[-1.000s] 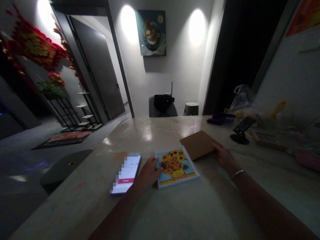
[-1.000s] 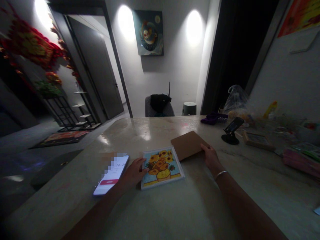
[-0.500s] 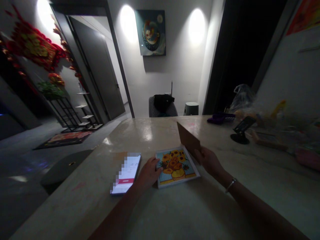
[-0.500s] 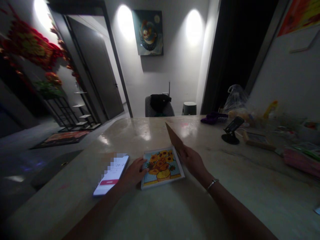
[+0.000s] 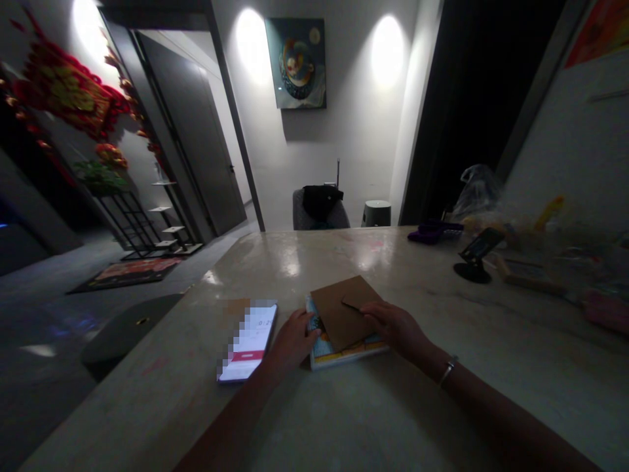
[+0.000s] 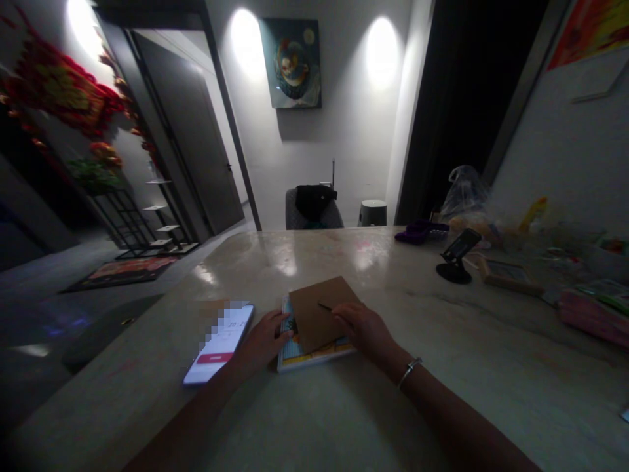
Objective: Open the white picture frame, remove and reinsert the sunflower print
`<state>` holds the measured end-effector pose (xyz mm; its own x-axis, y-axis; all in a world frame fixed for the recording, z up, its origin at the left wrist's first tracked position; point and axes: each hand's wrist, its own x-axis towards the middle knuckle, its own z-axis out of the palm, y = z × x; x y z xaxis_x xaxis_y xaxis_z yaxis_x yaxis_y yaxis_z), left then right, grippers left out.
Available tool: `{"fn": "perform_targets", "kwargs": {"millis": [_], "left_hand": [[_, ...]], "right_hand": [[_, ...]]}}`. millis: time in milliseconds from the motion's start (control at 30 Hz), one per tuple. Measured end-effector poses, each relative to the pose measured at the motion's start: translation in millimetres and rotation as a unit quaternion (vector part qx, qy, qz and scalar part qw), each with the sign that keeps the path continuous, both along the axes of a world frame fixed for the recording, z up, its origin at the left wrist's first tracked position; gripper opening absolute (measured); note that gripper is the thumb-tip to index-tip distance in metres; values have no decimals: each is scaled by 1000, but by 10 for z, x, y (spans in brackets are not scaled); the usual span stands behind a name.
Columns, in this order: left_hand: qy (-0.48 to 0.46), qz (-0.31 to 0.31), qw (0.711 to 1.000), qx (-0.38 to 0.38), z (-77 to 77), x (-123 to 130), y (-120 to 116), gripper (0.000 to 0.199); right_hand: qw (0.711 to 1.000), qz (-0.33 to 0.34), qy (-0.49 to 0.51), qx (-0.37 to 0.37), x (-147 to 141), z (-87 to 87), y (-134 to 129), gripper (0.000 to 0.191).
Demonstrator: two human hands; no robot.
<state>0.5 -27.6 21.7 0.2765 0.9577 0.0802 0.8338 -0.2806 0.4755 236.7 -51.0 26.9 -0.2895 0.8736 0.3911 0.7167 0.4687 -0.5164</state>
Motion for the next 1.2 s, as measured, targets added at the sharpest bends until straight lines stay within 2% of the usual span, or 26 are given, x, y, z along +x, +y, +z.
{"fn": "perform_targets", "kwargs": {"millis": [133, 200, 300, 367, 467, 667, 900, 1200], "left_hand": [[-2, -6, 1000, 9, -10, -6, -9, 42], [2, -5, 1000, 9, -16, -17, -8, 42], [4, 3, 1000, -1, -5, -37, -7, 41], [-3, 5, 1000, 0, 14, -49, -7, 43], [-9, 20, 1000, 6, 41, -53, -5, 44], [-20, 41, 999, 13, 25, -31, 15, 43], [-9, 53, 999, 2, 6, -17, 32, 44], [-5, 43, 999, 6, 23, -34, 53, 41]], "right_hand": [[991, -114, 51, 39, 114, -123, 116, 29], [983, -164, 87, -12, 169, -196, 184, 37], [960, -180, 165, -136, 217, -246, 257, 42], [937, -183, 227, -193, 223, -239, 277, 41], [905, -174, 306, -240, 209, -207, 267, 38], [868, -57, 376, -319, 188, -117, 175, 33], [864, -48, 349, -360, 241, -50, 147, 36], [879, -64, 323, -344, 199, -34, 137, 29]]}}
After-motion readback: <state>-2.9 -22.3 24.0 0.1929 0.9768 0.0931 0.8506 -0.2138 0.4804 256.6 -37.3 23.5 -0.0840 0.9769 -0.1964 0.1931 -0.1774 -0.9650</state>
